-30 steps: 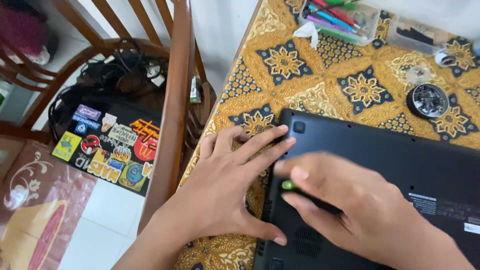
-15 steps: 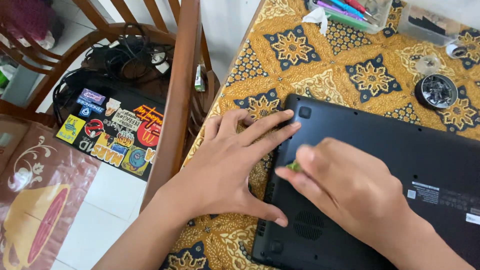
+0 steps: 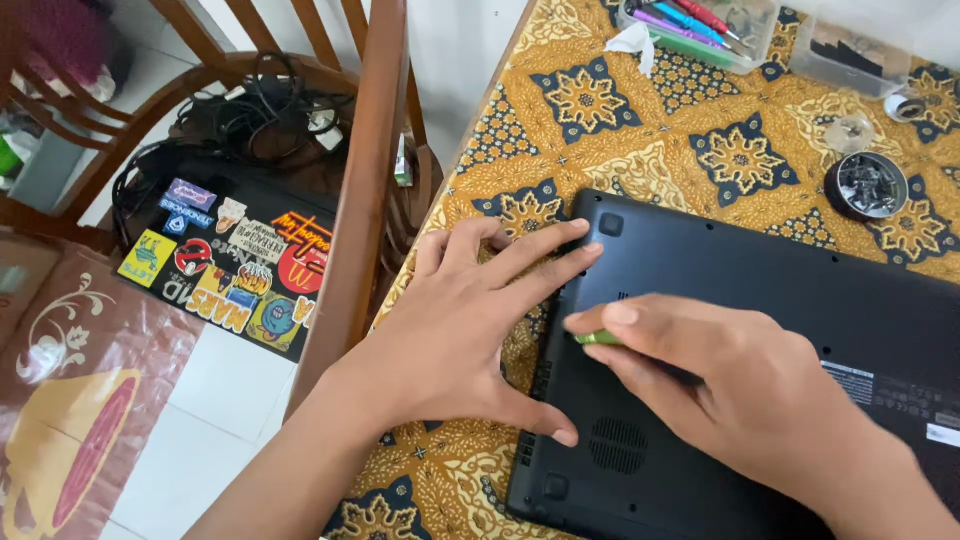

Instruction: Disassembling a laptop by unscrewing the back panel and prying the casing open with fingers.

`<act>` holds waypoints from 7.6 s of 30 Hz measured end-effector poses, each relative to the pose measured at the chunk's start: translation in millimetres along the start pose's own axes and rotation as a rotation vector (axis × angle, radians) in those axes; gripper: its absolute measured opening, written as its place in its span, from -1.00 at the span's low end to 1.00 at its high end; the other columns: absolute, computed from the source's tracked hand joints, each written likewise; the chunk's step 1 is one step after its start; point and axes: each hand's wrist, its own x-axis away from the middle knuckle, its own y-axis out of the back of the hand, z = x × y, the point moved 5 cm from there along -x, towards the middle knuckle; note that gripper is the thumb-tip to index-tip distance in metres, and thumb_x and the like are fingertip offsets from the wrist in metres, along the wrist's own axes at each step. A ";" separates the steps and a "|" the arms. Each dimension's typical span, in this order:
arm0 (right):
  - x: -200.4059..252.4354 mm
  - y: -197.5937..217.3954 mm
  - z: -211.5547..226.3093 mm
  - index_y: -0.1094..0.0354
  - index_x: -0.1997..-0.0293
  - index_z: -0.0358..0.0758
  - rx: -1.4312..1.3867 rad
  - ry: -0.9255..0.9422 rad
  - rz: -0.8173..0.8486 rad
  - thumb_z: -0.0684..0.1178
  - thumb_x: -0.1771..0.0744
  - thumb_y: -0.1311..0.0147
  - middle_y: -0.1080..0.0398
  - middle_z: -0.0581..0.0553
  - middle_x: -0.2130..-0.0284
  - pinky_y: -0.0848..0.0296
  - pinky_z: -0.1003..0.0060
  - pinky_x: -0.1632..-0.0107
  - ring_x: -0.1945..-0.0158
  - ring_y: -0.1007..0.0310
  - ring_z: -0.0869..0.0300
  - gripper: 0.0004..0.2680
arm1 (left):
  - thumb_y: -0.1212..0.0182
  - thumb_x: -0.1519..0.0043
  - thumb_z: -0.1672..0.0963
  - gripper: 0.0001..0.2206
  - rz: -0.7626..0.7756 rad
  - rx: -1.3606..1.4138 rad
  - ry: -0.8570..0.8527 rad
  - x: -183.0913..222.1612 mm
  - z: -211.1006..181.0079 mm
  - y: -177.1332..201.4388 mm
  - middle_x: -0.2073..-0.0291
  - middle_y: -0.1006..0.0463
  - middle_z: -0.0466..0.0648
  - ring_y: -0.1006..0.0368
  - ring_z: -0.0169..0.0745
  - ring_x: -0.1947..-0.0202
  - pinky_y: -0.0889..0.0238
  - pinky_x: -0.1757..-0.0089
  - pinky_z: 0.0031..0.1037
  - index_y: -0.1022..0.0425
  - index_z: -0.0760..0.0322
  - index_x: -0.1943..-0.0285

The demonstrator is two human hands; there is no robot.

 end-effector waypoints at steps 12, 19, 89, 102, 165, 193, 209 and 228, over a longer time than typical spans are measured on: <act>3.0 -2.8 8.1 -0.36 0.19 -0.24 0.219 0.221 -0.160 -0.02 -0.34 -0.21 -0.53 -0.03 0.33 -0.46 0.24 0.23 0.29 -0.58 0.13 -0.86 | -0.29 0.18 -0.41 0.12 0.022 0.016 -0.004 1.6 -0.9 -0.1 -0.53 -0.13 -0.26 -0.13 0.19 -0.19 -0.02 -0.03 0.02 -0.08 -0.08 -0.58; 0.2 8.0 22.1 -0.29 -0.10 -0.22 0.132 0.319 -0.180 -0.12 -0.32 -0.23 -0.55 -0.15 0.06 -0.52 0.26 0.00 0.06 -0.60 0.08 -0.73 | -0.31 0.19 -0.40 0.12 0.024 0.024 0.005 0.4 -0.2 0.9 -0.54 -0.12 -0.27 -0.11 0.21 -0.21 0.04 -0.09 0.06 -0.08 -0.07 -0.58; 149.0 39.5 -26.6 0.23 -0.43 -0.20 -0.281 -0.401 -0.761 -0.41 -0.29 -0.04 -0.48 -0.45 0.16 -0.76 -0.08 -0.14 0.19 -0.67 -0.10 -0.41 | -0.11 0.17 -0.42 0.04 0.061 -0.115 0.010 -10.5 2.5 -2.7 -0.51 -0.18 -0.28 -0.13 0.14 -0.13 0.04 0.00 -0.01 -0.21 -0.15 -0.55; 165.8 23.3 -40.3 0.16 -0.45 -0.04 -0.434 -0.428 -0.776 -0.37 -0.26 -0.11 -0.53 -0.34 0.25 -0.88 0.01 -0.11 0.21 -0.74 -0.03 -0.37 | -0.24 0.16 -0.37 0.04 0.024 -0.127 -0.072 -14.5 3.7 -5.3 -0.49 -0.28 -0.03 -0.25 0.00 -0.14 0.04 -0.14 -0.12 -0.29 0.10 -0.50; 184.3 58.8 -43.1 -0.49 0.04 -0.35 -0.150 -0.259 -0.392 -0.24 -0.29 -0.10 -0.61 -0.14 0.04 -0.64 0.33 -0.12 0.01 -0.68 0.20 -0.82 | -0.41 -0.20 0.06 -0.91 -0.188 0.157 -0.279 -66.8 -161.9 -74.8 0.20 -0.57 -0.36 -0.25 0.07 0.02 0.04 0.25 -0.05 -0.64 0.07 0.30; 181.2 52.1 -25.6 -0.06 -0.37 -0.03 -0.018 0.018 -0.382 -0.22 -0.35 -0.11 -0.56 -0.23 -0.10 -0.73 0.25 -0.20 -0.12 -0.73 0.06 -0.57 | -0.44 -0.08 -0.13 -0.39 0.019 0.027 -0.269 -57.0 -111.2 -51.1 -0.18 -0.51 -0.22 -0.20 0.13 -0.15 0.06 0.04 -0.06 -0.43 0.06 -0.27; 176.0 56.7 -25.1 -0.66 0.09 -0.26 -0.519 -0.654 -0.440 -0.08 -0.28 -0.02 -0.74 -0.20 -0.02 -0.82 0.22 0.02 -0.18 -0.74 0.07 -0.75 | -0.36 -0.13 -0.13 -0.49 -0.051 0.014 -0.262 -57.1 -104.6 -45.2 -0.07 -0.55 -0.24 -0.28 0.10 -0.06 0.06 0.09 -0.07 -0.48 0.05 -0.21; 183.2 54.1 -40.7 -0.58 -0.12 -0.16 -0.441 -0.460 -0.216 -0.10 -0.31 -0.01 -0.70 -0.10 -0.12 -0.65 0.34 -0.13 -0.28 -0.69 0.19 -0.71 | -0.35 -0.12 -0.12 -0.50 -0.052 0.007 -0.245 -57.7 -104.1 -45.4 -0.06 -0.57 -0.32 -0.29 0.08 -0.03 0.05 0.10 -0.07 -0.48 0.03 -0.20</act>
